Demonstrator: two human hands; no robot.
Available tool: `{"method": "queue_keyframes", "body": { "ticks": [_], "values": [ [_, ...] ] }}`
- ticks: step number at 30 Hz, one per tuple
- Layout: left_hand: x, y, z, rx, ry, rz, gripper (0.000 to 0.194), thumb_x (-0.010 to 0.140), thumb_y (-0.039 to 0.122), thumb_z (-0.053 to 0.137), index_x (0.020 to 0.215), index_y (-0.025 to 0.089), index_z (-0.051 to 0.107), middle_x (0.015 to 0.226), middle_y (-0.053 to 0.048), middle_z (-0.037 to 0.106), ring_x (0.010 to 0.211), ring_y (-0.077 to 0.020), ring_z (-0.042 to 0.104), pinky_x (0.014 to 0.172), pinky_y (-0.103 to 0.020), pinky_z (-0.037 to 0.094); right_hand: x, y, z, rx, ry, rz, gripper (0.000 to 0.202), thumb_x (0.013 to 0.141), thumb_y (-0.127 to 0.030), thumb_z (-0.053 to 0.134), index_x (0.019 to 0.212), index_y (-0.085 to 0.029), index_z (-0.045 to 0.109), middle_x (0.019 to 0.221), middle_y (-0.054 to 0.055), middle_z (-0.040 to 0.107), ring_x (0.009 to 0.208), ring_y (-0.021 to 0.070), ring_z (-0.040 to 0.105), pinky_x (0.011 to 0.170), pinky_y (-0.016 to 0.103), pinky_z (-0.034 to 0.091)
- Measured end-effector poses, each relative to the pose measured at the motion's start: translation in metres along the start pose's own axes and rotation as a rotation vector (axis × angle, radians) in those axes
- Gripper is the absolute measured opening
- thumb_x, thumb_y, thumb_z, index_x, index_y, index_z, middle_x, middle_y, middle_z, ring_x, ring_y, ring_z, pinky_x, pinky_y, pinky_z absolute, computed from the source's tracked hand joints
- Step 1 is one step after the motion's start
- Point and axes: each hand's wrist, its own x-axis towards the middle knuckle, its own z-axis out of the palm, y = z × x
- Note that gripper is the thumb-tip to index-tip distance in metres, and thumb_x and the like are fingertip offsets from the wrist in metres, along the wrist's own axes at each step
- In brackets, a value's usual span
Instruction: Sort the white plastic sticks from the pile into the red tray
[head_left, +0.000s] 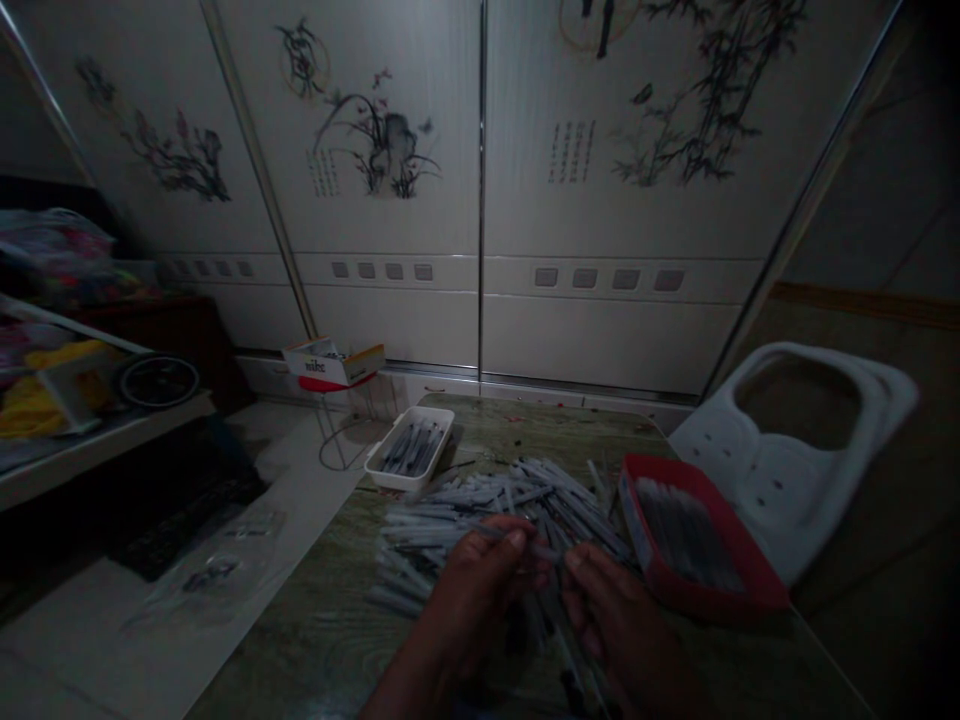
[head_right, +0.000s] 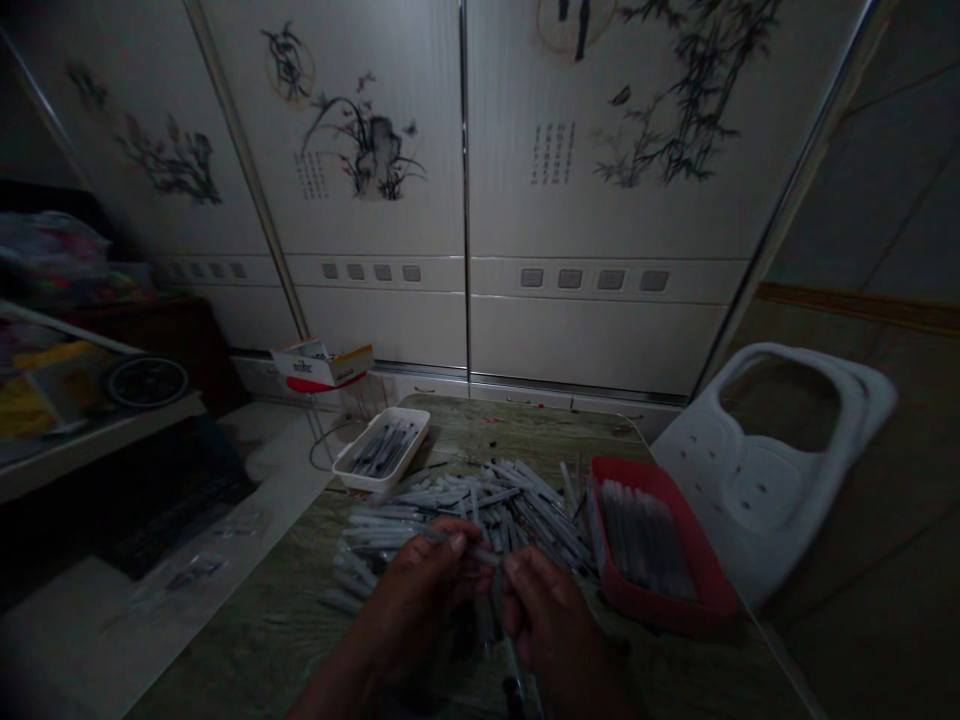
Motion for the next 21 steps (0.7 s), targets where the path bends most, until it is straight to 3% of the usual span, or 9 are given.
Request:
{"method": "queue_keyframes", "body": {
  "ticks": [5,9,16,21],
  "values": [
    [0.0067,-0.0073,-0.0031,0.056,0.1,-0.003,0.037,0.084,0.051,0.07,0.09,0.014,0.065,0.067,-0.005,0.069,0.057,-0.0133,0.062,0.06,-0.024,0.045,0.0039,0.0015,-0.0006,-0.166,0.041,-0.048,0.05,0.087,-0.068,0.053,0.066,-0.023,0.049,0.058,-0.004,0.045,0.05,0.0114,0.037,0.045,0.024,0.027],
    [0.0051,-0.0045,-0.0052,0.08,0.056,0.003,0.036,0.082,0.048,0.074,0.089,0.014,0.065,0.069,-0.007,0.071,0.062,-0.0158,0.065,0.064,-0.026,0.047,0.0025,0.0059,-0.0043,-0.121,-0.012,-0.028,0.044,0.091,-0.062,0.053,0.07,-0.023,0.052,0.061,-0.003,0.046,0.051,0.0119,0.037,0.046,0.024,0.027],
    [0.0023,0.0002,-0.0047,0.076,0.003,-0.003,0.029,0.082,0.04,0.077,0.092,0.015,0.067,0.074,-0.008,0.073,0.07,-0.0179,0.07,0.072,-0.027,0.05,-0.0001,0.0015,-0.0013,0.17,-0.018,0.07,0.037,0.084,-0.057,0.067,0.078,-0.022,0.058,0.061,-0.004,0.05,0.047,0.0082,0.032,0.042,0.021,0.019],
    [0.0029,-0.0006,-0.0039,0.06,0.029,-0.006,0.029,0.084,0.041,0.074,0.093,0.015,0.065,0.077,-0.008,0.073,0.07,-0.017,0.069,0.073,-0.028,0.051,-0.0015,0.0007,0.0018,0.159,0.04,0.056,0.042,0.083,-0.062,0.067,0.082,-0.021,0.061,0.061,-0.002,0.054,0.049,0.009,0.041,0.042,0.019,0.024]
  ]
}}
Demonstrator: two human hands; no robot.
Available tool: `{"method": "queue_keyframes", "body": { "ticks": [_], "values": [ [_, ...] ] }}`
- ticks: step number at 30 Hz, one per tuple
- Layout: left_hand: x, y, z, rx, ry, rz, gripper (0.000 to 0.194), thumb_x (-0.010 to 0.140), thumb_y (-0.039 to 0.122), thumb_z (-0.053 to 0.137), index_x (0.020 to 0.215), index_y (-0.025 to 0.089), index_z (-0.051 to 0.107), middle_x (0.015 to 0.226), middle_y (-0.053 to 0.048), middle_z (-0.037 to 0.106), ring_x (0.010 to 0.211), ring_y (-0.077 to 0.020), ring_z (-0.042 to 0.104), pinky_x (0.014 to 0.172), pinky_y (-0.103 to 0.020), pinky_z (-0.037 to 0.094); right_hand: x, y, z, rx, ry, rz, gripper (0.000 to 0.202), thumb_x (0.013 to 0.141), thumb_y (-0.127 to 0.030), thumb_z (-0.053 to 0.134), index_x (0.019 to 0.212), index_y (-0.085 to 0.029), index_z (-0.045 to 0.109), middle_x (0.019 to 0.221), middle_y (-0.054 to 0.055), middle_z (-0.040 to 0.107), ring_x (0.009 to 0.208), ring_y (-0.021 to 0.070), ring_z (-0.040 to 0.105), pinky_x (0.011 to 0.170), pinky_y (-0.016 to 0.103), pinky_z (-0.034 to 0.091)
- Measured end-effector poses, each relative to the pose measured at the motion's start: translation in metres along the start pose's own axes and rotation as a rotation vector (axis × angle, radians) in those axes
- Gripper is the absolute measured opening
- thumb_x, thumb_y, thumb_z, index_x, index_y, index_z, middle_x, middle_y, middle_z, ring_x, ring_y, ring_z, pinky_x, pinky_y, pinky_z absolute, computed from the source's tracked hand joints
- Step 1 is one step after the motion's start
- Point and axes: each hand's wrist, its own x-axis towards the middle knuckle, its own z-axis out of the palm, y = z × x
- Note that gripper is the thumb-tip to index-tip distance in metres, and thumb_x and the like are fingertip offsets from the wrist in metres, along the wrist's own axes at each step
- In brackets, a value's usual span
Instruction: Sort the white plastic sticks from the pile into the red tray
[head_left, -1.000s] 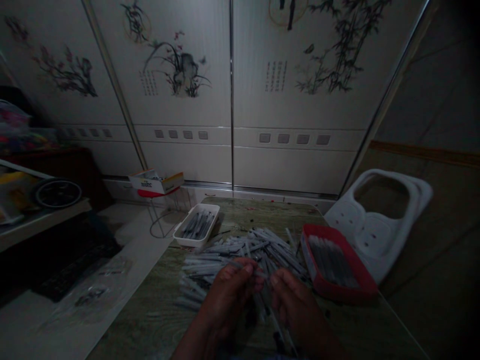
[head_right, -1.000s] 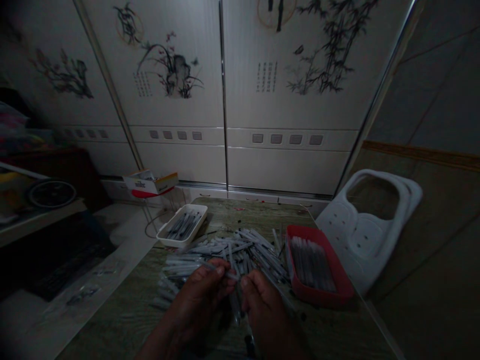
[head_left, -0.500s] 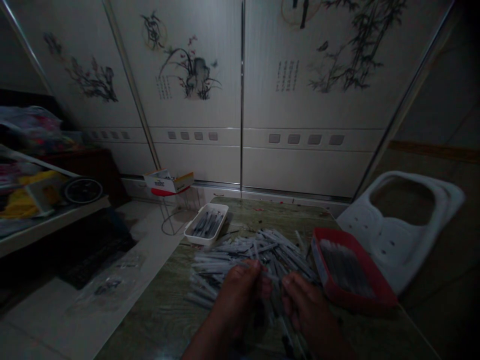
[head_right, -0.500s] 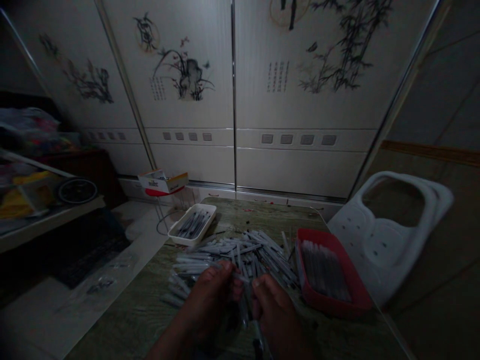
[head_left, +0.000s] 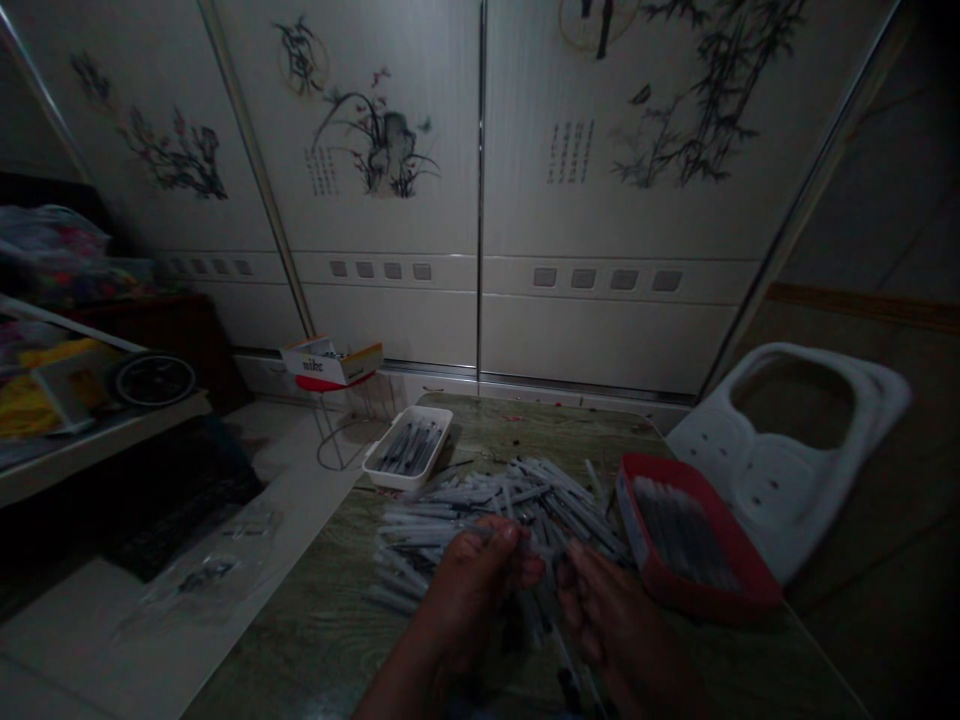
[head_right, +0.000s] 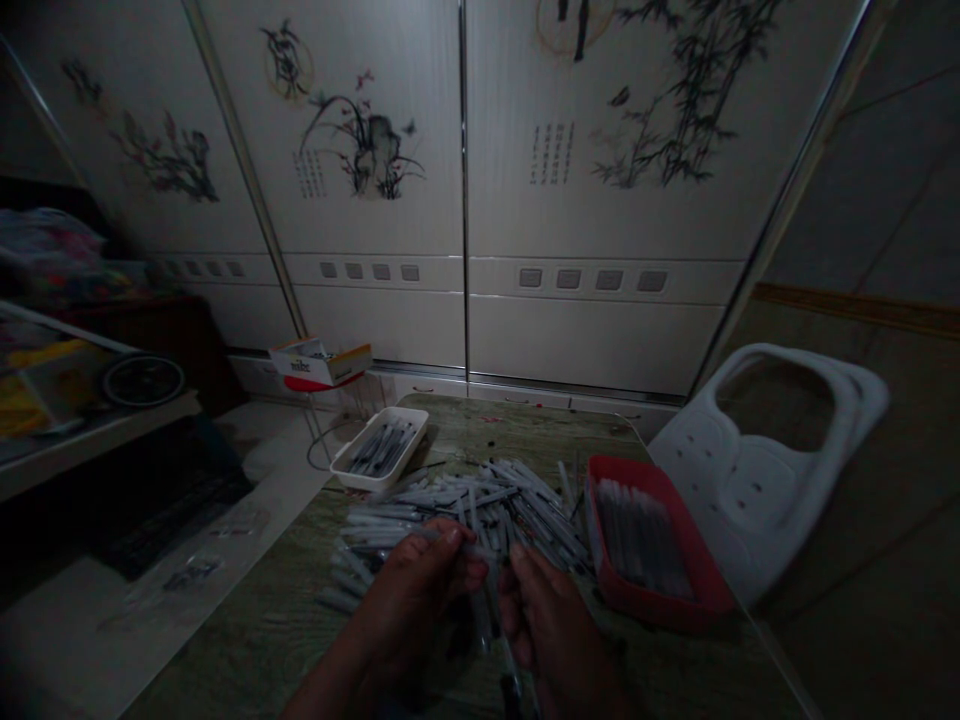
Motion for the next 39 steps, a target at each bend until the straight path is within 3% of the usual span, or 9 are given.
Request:
{"method": "queue_keyframes", "body": {
  "ticks": [9,13,16,20,23,28,34,39],
  "values": [
    [0.0,-0.004,0.001,0.001,-0.018,0.019,0.029,0.084,0.037,0.074,0.099,0.014,0.065,0.078,-0.008,0.073,0.071,-0.0169,0.069,0.076,-0.029,0.05,0.009,0.009,-0.006,-0.166,0.034,-0.026,0.051,0.084,-0.071,0.059,0.079,-0.02,0.062,0.06,-0.001,0.057,0.044,0.009,0.044,0.04,0.021,0.027],
    [0.003,-0.009,-0.001,0.068,-0.009,0.049,0.034,0.082,0.041,0.076,0.101,0.014,0.066,0.075,-0.007,0.072,0.069,-0.0154,0.065,0.072,-0.027,0.048,0.008,0.01,-0.004,-0.162,0.033,-0.084,0.045,0.087,-0.063,0.062,0.075,-0.02,0.06,0.062,-0.003,0.057,0.047,0.0081,0.046,0.045,0.021,0.032],
    [0.004,-0.007,-0.004,0.111,0.001,0.082,0.035,0.08,0.039,0.078,0.102,0.014,0.067,0.083,-0.007,0.072,0.074,-0.0154,0.065,0.072,-0.027,0.047,0.007,0.007,-0.006,-0.063,0.109,-0.142,0.034,0.086,-0.055,0.067,0.08,-0.021,0.061,0.067,-0.003,0.061,0.05,0.0093,0.049,0.047,0.022,0.035],
    [0.001,0.012,-0.01,0.167,0.104,0.122,0.031,0.08,0.038,0.077,0.098,0.014,0.068,0.091,-0.008,0.071,0.079,-0.0163,0.065,0.075,-0.028,0.049,0.009,0.003,-0.015,0.046,0.231,-0.216,0.023,0.082,-0.045,0.07,0.085,-0.023,0.064,0.07,-0.002,0.065,0.052,0.0108,0.052,0.047,0.023,0.036],
    [-0.002,0.032,-0.017,0.215,0.243,0.195,0.036,0.082,0.042,0.075,0.105,0.016,0.067,0.094,-0.008,0.072,0.083,-0.0179,0.067,0.081,-0.031,0.05,0.01,0.001,-0.019,0.072,0.26,-0.221,0.019,0.08,-0.04,0.071,0.082,-0.022,0.065,0.069,-0.002,0.065,0.052,0.0108,0.052,0.047,0.023,0.036],
    [-0.009,0.054,-0.028,0.264,0.353,0.316,0.041,0.08,0.044,0.075,0.107,0.015,0.066,0.095,-0.008,0.072,0.085,-0.0188,0.067,0.084,-0.034,0.051,0.01,-0.003,-0.019,0.123,0.298,-0.195,0.02,0.076,-0.039,0.073,0.081,-0.021,0.066,0.069,-0.002,0.065,0.053,0.011,0.052,0.047,0.024,0.036],
    [-0.013,0.061,-0.036,0.743,0.332,0.345,0.032,0.085,0.043,0.067,0.106,0.018,0.068,0.098,-0.008,0.072,0.091,-0.0225,0.066,0.082,-0.033,0.048,0.013,-0.004,-0.021,0.205,0.283,-0.158,0.022,0.08,-0.042,0.07,0.076,-0.021,0.063,0.064,-0.003,0.061,0.049,0.01,0.048,0.043,0.023,0.033],
    [-0.003,0.042,-0.045,1.333,0.238,0.315,0.015,0.087,0.026,0.057,0.092,0.02,0.07,0.095,-0.007,0.07,0.091,-0.0225,0.062,0.078,-0.031,0.042,0.014,-0.005,-0.023,0.259,0.267,-0.121,0.021,0.081,-0.039,0.07,0.074,-0.021,0.063,0.063,-0.003,0.06,0.05,0.01,0.048,0.043,0.022,0.034]
  ]
}}
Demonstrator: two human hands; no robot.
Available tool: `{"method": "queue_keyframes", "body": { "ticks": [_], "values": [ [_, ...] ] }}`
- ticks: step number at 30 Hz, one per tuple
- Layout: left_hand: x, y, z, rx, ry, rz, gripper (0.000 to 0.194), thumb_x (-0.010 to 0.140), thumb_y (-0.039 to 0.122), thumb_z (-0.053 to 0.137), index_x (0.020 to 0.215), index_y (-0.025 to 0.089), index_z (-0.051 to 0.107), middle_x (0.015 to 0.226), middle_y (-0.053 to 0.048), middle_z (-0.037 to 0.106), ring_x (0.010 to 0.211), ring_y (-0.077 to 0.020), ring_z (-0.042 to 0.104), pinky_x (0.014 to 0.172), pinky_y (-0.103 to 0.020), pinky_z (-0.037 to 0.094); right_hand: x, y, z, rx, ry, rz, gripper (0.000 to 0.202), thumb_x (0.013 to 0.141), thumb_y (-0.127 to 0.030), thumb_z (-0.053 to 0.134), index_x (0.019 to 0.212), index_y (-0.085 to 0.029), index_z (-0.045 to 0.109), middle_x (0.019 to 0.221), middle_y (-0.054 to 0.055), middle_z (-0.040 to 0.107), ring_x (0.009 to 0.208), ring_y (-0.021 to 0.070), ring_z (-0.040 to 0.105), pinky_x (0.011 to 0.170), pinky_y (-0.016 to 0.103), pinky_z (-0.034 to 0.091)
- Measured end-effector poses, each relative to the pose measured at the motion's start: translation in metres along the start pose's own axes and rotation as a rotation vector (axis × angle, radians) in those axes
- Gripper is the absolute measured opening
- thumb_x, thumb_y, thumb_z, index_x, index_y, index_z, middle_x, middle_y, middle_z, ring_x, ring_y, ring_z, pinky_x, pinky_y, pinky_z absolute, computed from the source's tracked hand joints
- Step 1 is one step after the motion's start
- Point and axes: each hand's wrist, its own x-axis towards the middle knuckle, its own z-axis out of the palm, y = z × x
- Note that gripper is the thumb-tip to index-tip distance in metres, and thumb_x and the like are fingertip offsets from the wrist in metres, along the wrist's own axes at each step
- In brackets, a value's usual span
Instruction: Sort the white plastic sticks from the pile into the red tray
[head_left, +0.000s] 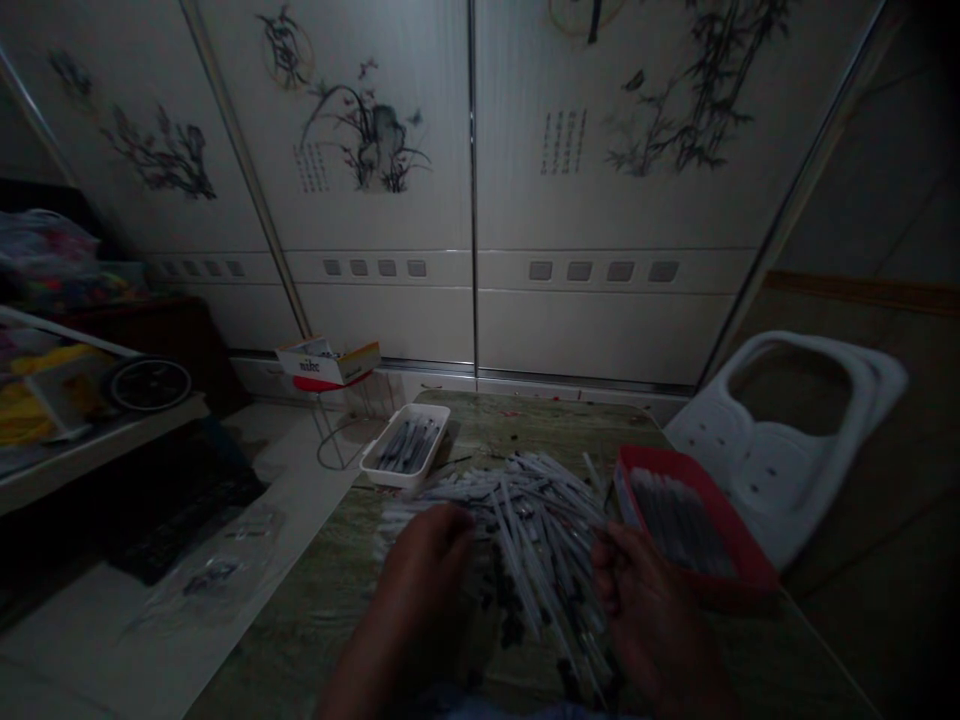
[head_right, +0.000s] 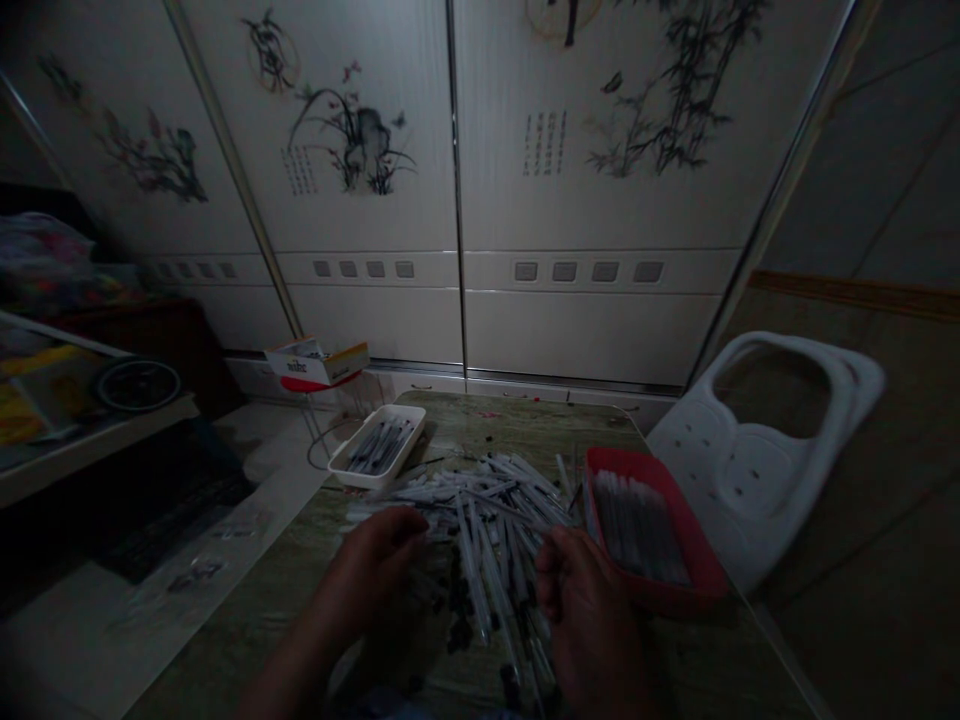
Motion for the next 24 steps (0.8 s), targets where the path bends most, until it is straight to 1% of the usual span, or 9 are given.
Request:
{"method": "queue_keyframes", "body": {
  "ticks": [2,5,10,15,18,20,22,24],
  "values": [
    [0.0,-0.003,0.01,0.217,-0.061,0.023,0.014,0.084,0.02,0.054,0.082,0.021,0.068,0.089,-0.006,0.067,0.086,-0.0216,0.06,0.073,-0.03,0.037,0.001,0.001,0.0,0.003,-0.004,-0.006,0.022,0.081,-0.04,0.071,0.074,-0.021,0.063,0.063,-0.003,0.06,0.05,0.0102,0.048,0.043,0.022,0.035],
    [-0.002,-0.004,0.021,0.383,-0.095,0.041,0.014,0.084,0.019,0.054,0.081,0.022,0.067,0.091,-0.006,0.065,0.087,-0.0215,0.057,0.071,-0.03,0.034,0.002,0.002,0.0,0.017,0.0,-0.015,0.023,0.08,-0.041,0.072,0.077,-0.021,0.064,0.064,-0.003,0.06,0.05,0.01,0.048,0.043,0.022,0.034],
    [-0.002,-0.005,0.027,0.511,-0.122,0.028,0.013,0.083,0.023,0.055,0.086,0.023,0.068,0.101,-0.008,0.063,0.096,-0.024,0.054,0.076,-0.032,0.034,0.0,0.0,0.003,0.036,-0.01,-0.017,0.023,0.078,-0.042,0.075,0.079,-0.021,0.066,0.065,-0.003,0.062,0.05,0.0098,0.048,0.041,0.022,0.032],
    [-0.001,-0.006,0.033,0.542,-0.149,0.036,0.014,0.084,0.024,0.054,0.084,0.022,0.068,0.102,-0.009,0.062,0.098,-0.0252,0.053,0.078,-0.034,0.035,-0.002,-0.001,0.006,0.039,0.005,-0.027,0.025,0.077,-0.043,0.076,0.08,-0.02,0.067,0.063,-0.003,0.061,0.047,0.0089,0.046,0.04,0.021,0.03],
    [-0.002,-0.005,0.035,0.492,-0.124,0.053,0.015,0.085,0.022,0.053,0.08,0.021,0.067,0.099,-0.009,0.062,0.095,-0.0248,0.053,0.078,-0.034,0.035,-0.002,-0.001,0.006,0.05,-0.006,-0.024,0.025,0.077,-0.042,0.076,0.082,-0.02,0.067,0.063,-0.004,0.061,0.048,0.009,0.047,0.041,0.021,0.031],
    [-0.002,-0.004,0.035,0.404,-0.095,0.065,0.015,0.086,0.021,0.053,0.077,0.021,0.066,0.096,-0.009,0.062,0.092,-0.0247,0.053,0.077,-0.034,0.035,-0.003,-0.001,0.006,0.055,-0.006,-0.019,0.024,0.077,-0.041,0.076,0.081,-0.02,0.066,0.063,-0.004,0.061,0.049,0.0091,0.047,0.041,0.021,0.031],
    [-0.003,-0.002,0.034,0.229,-0.061,0.065,0.013,0.086,0.022,0.056,0.077,0.021,0.065,0.093,-0.009,0.062,0.091,-0.0247,0.053,0.078,-0.034,0.035,-0.003,-0.002,0.006,0.048,0.0,-0.014,0.023,0.078,-0.041,0.075,0.08,-0.02,0.065,0.063,-0.004,0.061,0.049,0.0093,0.047,0.042,0.021,0.031],
    [-0.003,0.0,0.034,-0.098,-0.024,-0.006,0.007,0.084,0.024,0.061,0.08,0.022,0.065,0.092,-0.007,0.062,0.09,-0.0241,0.054,0.078,-0.033,0.036,-0.003,-0.002,0.006,0.031,-0.003,-0.026,0.024,0.078,-0.042,0.074,0.079,-0.02,0.064,0.063,-0.003,0.06,0.049,0.0098,0.047,0.042,0.022,0.031]
  ]
}}
